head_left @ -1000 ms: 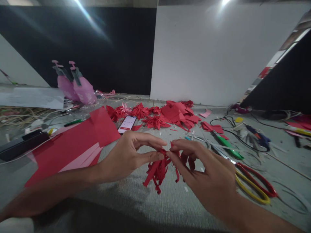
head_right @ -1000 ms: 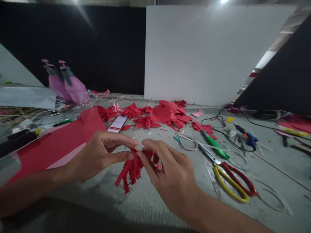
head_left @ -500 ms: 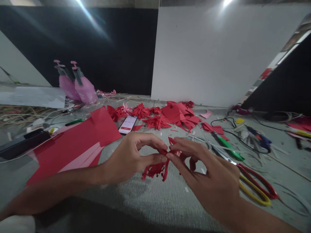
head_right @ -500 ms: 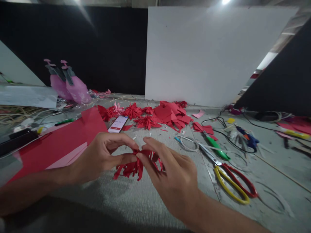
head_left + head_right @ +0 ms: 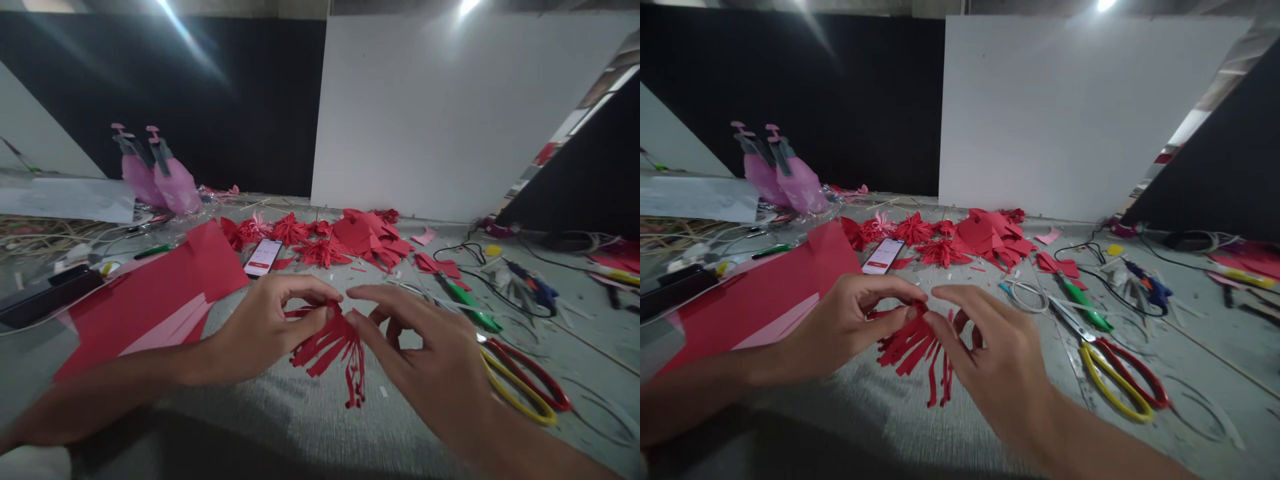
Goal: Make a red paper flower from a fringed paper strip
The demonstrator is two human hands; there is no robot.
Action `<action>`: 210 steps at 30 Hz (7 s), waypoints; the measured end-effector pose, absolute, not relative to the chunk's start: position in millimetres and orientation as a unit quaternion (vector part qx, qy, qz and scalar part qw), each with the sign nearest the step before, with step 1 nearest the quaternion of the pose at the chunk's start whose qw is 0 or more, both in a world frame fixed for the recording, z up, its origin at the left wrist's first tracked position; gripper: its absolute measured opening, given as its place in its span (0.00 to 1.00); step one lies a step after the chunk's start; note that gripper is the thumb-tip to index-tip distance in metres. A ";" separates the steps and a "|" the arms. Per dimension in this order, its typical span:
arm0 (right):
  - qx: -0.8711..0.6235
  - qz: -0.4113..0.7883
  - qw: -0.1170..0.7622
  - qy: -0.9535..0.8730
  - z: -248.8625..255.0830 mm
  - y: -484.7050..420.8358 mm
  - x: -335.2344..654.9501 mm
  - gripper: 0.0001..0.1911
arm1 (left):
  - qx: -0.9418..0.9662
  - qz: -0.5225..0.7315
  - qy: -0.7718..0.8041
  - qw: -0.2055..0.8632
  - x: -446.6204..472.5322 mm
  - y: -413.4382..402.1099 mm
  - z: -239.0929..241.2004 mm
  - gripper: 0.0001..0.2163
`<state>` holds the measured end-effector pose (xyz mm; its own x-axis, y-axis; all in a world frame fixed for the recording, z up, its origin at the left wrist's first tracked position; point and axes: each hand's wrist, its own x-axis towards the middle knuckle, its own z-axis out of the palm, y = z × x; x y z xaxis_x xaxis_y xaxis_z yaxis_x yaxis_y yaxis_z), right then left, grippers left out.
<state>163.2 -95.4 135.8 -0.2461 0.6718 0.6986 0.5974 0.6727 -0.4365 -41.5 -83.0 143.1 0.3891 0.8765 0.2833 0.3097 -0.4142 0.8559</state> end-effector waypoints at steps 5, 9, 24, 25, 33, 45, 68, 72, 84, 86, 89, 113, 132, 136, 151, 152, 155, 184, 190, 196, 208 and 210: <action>-0.372 0.060 0.446 -0.812 131.7 -95.2 162.6 0.05 | 0.752 0.380 0.393 0.367 -39.6 -82.9 144.0 0.08; -0.346 0.063 0.450 -0.821 130.7 -94.1 162.1 0.04 | 0.755 0.381 0.391 0.363 -38.2 -81.8 144.1 0.07; -0.358 -0.004 0.465 -0.810 129.1 -94.6 159.9 0.05 | 0.716 0.389 0.388 0.430 -36.0 -82.7 140.5 0.08; -0.356 -0.003 0.464 -0.811 128.7 -94.2 159.8 0.05 | 0.719 0.386 0.385 0.432 -35.9 -82.3 140.7 0.07; -0.366 -0.048 0.456 -0.810 127.6 -93.4 161.6 0.05 | 0.731 0.385 0.368 0.427 -35.0 -83.5 143.8 0.06; -0.373 -0.071 0.462 -0.801 125.2 -93.2 160.6 0.11 | 0.726 0.396 0.347 0.442 -35.3 -82.3 142.3 0.06; -0.389 0.013 0.443 -0.807 135.5 -87.5 168.9 0.05 | 0.724 0.400 0.365 0.427 -39.6 -80.8 144.4 0.03; -0.380 0.026 0.421 -0.823 135.8 -86.6 169.4 0.07 | 0.728 0.395 0.359 0.429 -38.9 -80.8 145.1 0.02; -0.437 0.016 0.408 -0.801 137.0 -83.6 170.8 0.04 | 0.727 0.395 0.372 0.421 -40.1 -82.5 145.1 0.03; -0.454 0.000 0.411 -0.791 137.3 -81.5 171.9 0.04 | 0.726 0.394 0.375 0.420 -40.5 -82.0 145.1 0.03; -0.489 -0.011 0.401 -0.774 136.8 -77.6 175.2 0.08 | 0.721 0.395 0.380 0.424 -40.3 -80.7 145.4 0.02; -0.328 0.042 0.449 -0.830 133.0 -83.7 164.3 0.05 | 0.705 0.399 0.356 0.466 -35.1 -78.8 140.0 0.07; -0.307 -0.045 0.481 -0.820 123.1 -89.9 162.5 0.09 | 0.726 0.401 0.383 0.407 -33.2 -82.3 138.9 0.06; -0.305 -0.076 0.481 -0.818 123.4 -90.4 164.3 0.11 | 0.740 0.391 0.371 0.404 -33.8 -84.0 140.6 0.07; -0.311 -0.057 0.460 -0.829 127.0 -85.8 163.6 0.07 | 0.719 0.381 0.357 0.459 -36.0 -82.0 142.5 0.07; -0.311 -0.053 0.457 -0.831 126.6 -85.6 163.7 0.07 | 0.717 0.380 0.359 0.462 -35.9 -81.6 142.1 0.07; -0.310 -0.046 0.454 -0.834 125.1 -85.9 164.0 0.07 | 0.711 0.379 0.365 0.466 -36.0 -79.9 140.1 0.06; -0.333 0.037 0.449 -0.828 129.0 -85.2 161.5 0.05 | 0.713 0.386 0.346 0.471 -35.7 -79.1 140.0 0.06; -0.339 0.053 0.445 -0.827 128.1 -87.8 159.8 0.05 | 0.720 0.379 0.351 0.463 -36.7 -78.0 139.0 0.05; -0.336 0.041 0.436 -0.834 126.2 -89.1 160.1 0.05 | 0.722 0.375 0.357 0.458 -36.9 -77.2 139.3 0.05; -0.323 -0.001 0.433 -0.842 122.3 -90.8 162.0 0.04 | 0.715 0.369 0.352 0.478 -38.0 -74.4 138.6 0.05; -0.322 -0.003 0.434 -0.842 121.8 -91.0 162.2 0.04 | 0.710 0.378 0.351 0.479 -37.1 -74.4 137.5 0.05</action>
